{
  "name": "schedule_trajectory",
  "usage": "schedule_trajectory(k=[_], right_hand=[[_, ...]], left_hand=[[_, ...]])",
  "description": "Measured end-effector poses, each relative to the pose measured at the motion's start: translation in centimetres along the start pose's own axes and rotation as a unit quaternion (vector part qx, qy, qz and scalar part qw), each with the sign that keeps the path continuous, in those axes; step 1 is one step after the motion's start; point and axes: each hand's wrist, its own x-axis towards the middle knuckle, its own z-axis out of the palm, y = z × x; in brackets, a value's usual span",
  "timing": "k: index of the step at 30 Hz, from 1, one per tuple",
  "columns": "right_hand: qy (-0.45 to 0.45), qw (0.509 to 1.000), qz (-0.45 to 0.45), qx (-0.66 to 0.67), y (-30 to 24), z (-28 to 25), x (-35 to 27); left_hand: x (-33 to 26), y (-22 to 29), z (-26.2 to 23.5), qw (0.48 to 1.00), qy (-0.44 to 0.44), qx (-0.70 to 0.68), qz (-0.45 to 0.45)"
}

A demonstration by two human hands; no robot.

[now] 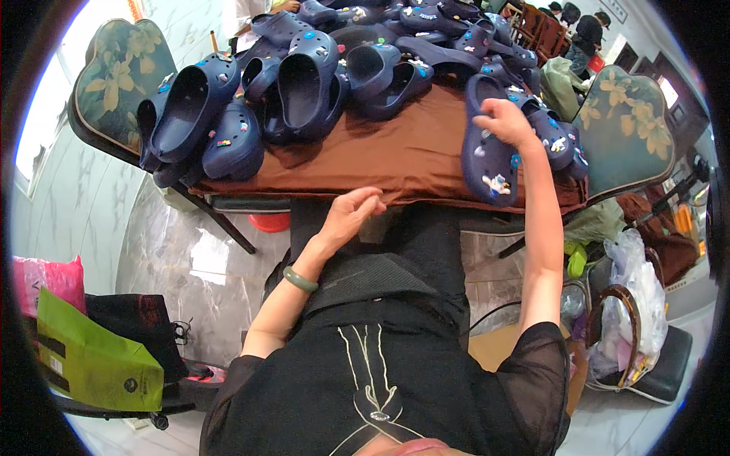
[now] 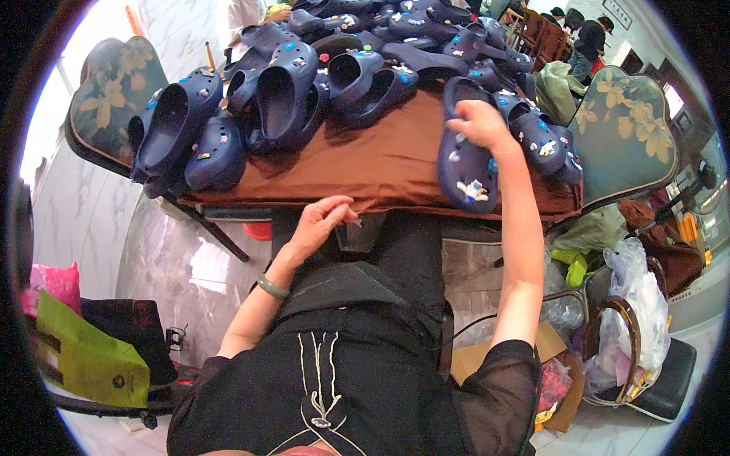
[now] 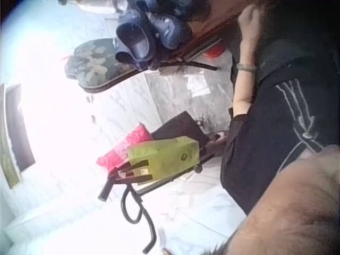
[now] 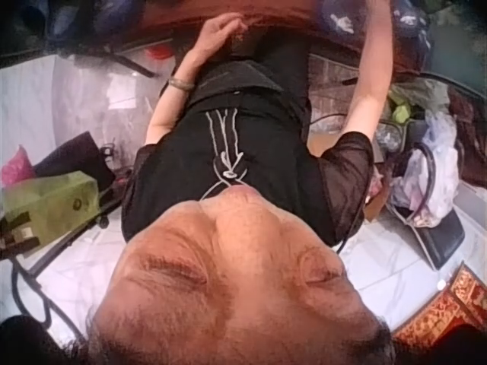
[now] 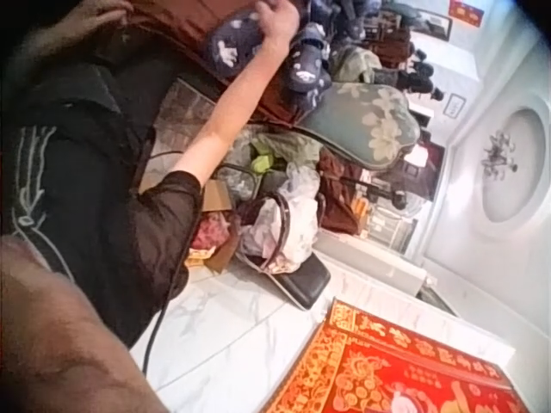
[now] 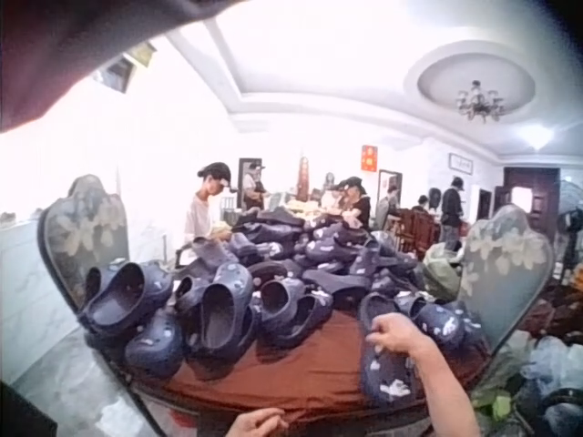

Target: The person is decorating and assembling clogs by inserting small plastic charms into the holes of the shoes at a workstation.

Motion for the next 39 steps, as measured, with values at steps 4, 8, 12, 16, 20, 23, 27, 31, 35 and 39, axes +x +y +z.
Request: schedule_trajectory(k=[4,8,12,16,20,23,27,31,35,39], right_hand=[[-0.05,0.941,-0.287,-0.172,-9.5,3.4,-1.9],[-0.04,0.854,-0.46,-0.238,-17.5,9.4,-3.4],[0.02,0.825,-0.562,-0.056,-20.0,12.0,-4.0],[0.159,0.847,-0.472,0.185,-18.8,10.5,-4.0],[0.201,0.912,-0.123,0.336,-11.8,11.6,-0.9],[0.072,0.885,-0.06,0.457,-9.1,13.6,0.4],[0.012,0.918,-0.177,0.354,-9.9,13.7,-0.7],[0.005,0.907,-0.143,0.396,-9.2,14.9,0.0],[0.083,0.945,-0.16,0.275,-10.3,15.7,0.4],[0.195,0.958,-0.194,0.084,-10.8,17.0,0.5]], left_hand=[[0.4,4.4,0.2,0.896,0.24,0.244,0.283],[0.8,5.0,-1.2,0.93,0.136,0.227,0.255],[3.0,4.5,-2.7,0.952,0.123,-0.211,-0.186],[4.4,2.4,-3.6,0.907,0.011,-0.401,-0.128],[5.4,1.4,-2.8,0.883,0.033,-0.447,-0.141],[6.3,1.3,-2.2,0.856,0.057,-0.496,-0.135],[6.2,2.2,-1.6,0.858,0.111,-0.49,-0.107],[4.9,4.0,0.5,0.885,0.141,-0.441,-0.052],[4.9,3.2,0.5,0.886,0.133,-0.443,-0.038],[5.6,2.2,0.5,0.889,0.19,-0.417,-0.028]])
